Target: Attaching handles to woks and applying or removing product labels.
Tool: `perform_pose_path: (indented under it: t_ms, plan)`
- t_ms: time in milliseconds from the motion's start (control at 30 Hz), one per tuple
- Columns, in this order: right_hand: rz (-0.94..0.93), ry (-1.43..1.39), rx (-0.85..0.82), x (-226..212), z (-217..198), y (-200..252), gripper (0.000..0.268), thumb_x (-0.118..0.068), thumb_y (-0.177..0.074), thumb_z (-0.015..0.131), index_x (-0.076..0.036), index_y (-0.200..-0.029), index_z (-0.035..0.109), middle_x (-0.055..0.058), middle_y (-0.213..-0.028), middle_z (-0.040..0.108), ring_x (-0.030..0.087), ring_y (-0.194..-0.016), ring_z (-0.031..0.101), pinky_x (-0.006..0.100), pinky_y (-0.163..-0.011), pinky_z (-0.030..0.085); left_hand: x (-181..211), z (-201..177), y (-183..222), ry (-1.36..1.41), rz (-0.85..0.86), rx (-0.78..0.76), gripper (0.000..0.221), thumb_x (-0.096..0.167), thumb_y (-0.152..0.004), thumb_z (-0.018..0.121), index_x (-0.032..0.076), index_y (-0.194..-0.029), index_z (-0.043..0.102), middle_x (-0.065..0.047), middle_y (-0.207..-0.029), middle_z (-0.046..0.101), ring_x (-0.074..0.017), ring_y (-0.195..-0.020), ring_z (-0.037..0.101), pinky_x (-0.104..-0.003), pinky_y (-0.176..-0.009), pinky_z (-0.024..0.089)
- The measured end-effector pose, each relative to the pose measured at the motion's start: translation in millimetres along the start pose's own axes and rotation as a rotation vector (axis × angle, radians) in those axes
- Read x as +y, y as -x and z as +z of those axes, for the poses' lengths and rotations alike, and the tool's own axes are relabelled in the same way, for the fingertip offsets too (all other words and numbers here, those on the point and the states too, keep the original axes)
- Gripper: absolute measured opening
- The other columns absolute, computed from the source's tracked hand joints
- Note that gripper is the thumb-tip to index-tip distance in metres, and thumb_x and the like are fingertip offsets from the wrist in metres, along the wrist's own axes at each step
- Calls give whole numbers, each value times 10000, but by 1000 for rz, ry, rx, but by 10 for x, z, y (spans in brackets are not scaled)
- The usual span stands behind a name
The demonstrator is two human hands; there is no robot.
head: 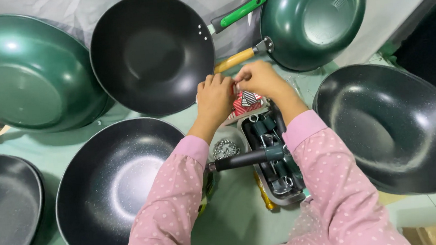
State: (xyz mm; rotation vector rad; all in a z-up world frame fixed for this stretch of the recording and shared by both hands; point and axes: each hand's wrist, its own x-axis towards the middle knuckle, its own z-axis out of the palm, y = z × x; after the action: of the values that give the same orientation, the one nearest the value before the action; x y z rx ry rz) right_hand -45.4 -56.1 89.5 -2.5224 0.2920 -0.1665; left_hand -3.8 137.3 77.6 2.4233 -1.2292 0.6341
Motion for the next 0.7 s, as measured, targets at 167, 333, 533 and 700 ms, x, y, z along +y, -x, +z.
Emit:
perform_pose_path:
  t_ms: [167,333,533,700]
  plan:
    - [11,-249,136,-361,-325,208,177,-222,-712,794,-241,-889,800,-53,-718,715,79,-672,701,251,-599,581,155,-478,32,213,-124,-17,421,301,-808,824,206,-1133,573,-30,-1072,614,-265,-1118,598,-479,-977,485]
    - [-59,-466,168,-938,-566,635,185,-57,-753,766,-94,-932,787,35,-740,705,92,-669,679,208,-583,617,149,-944,241,526,-268,-68,392,225,-875,771,214,-1191,539,-70,-1078,670,-347,-1095,674,-546,-920,530]
    - [-76,-627,102,-1147,-470,973,192,-22,-795,745,-24,-986,757,65,-784,701,78,-678,664,184,-602,608,-43,-1094,610,750,-491,-97,330,214,-828,826,262,-1125,690,-63,-1021,737,-314,-1035,726,-424,-897,577]
    - [-58,-600,93,-1181,-331,1171,172,-30,-789,760,-35,-961,759,70,-732,697,102,-627,672,204,-541,598,-68,-1359,851,1160,-711,6,320,76,-822,766,125,-1136,719,-97,-878,705,-167,-713,753,-250,-629,627]
